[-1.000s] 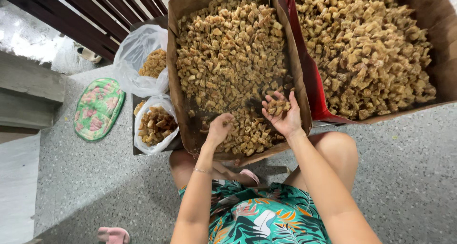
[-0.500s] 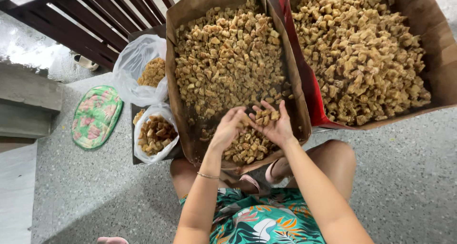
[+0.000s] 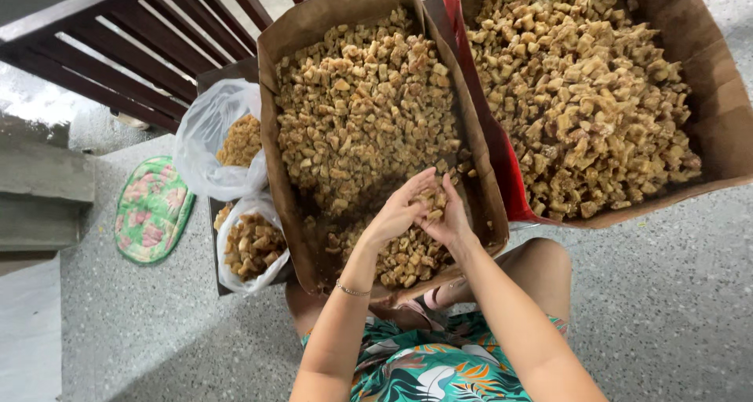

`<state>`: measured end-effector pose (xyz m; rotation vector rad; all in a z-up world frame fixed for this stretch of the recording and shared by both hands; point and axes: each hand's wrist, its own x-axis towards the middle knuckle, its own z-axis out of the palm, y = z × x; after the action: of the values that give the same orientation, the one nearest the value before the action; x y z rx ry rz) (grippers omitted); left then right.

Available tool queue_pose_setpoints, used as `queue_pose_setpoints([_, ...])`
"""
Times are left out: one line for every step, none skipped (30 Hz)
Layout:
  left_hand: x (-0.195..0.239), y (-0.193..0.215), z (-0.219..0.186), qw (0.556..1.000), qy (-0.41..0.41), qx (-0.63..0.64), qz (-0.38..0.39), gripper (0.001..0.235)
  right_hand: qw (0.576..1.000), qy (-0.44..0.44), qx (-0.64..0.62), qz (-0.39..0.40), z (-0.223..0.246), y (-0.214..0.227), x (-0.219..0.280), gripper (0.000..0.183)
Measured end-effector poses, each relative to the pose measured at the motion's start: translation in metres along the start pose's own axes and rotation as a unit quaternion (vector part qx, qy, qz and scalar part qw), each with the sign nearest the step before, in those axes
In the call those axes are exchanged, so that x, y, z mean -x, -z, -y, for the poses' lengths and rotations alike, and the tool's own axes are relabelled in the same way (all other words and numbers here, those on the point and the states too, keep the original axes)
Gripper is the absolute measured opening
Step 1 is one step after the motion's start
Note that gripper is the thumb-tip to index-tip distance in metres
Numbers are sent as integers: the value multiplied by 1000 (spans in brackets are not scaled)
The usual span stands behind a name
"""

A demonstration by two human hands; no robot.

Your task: The person sits on the floor and sorts small, brown, cubed food items by hand. They scoop handfuls from a large cardboard box and transfer them into smaller plastic bags placed on the floor to the left.

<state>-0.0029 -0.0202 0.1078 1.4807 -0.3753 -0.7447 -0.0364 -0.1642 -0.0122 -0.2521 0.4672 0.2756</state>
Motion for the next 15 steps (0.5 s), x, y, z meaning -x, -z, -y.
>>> queue_pose_setpoints([-2,0,-9,1000,9,-10,-2,67,1000,1,-16,26,-1,2,-2,48])
queue_pose_setpoints([-5,1,-18,999,45,13,-25,63,998,3,-31,50,-4,5,0,43])
queue_pose_setpoints([-9,3,-26,995,82,37,-49,60,996,4,-46,75,-4,6,-1,38])
queue_pose_setpoints([-10,7,-29,988,120,60,-74,56,997,-10,-50,49,-2,7,-1,40])
queue_pose_setpoints([-10,12,-28,988,111,42,-97,52,998,-24,-54,24,1,9,-1,42])
queue_pose_setpoints([-12,21,-24,987,101,23,-120,49,998,-38,-56,0,4,9,-3,44])
queue_pose_setpoints([-15,29,-15,985,90,5,-144,47,998,-27,-49,9,7,10,-4,37])
queue_pose_setpoints([-18,37,-1,979,99,-65,-167,45,999,-17,-42,20,13,12,-5,31])
queue_pose_setpoints([-19,44,16,967,107,-135,-189,44,999,-6,-34,30,19,13,-6,24])
queue_pose_setpoints([-22,52,33,949,114,-206,-209,43,999,-6,-40,33,25,10,-10,24])
queue_pose_setpoints([-27,59,50,939,88,-258,-212,42,998,-6,-46,36,32,6,-13,24])
queue_pose_setpoints([-28,62,69,926,66,-306,-212,41,998,-9,-52,35,34,3,-12,24])
queue_pose_setpoints([-28,62,85,910,43,-354,-212,41,999,-14,-51,5,37,-1,-9,27])
queue_pose_setpoints([-32,62,95,885,35,-412,-213,46,998,-17,-50,-22,43,-8,-7,30])
queue_pose_setpoints([-37,59,101,858,27,-467,-213,52,997,-20,-49,-49,48,-14,-7,33])
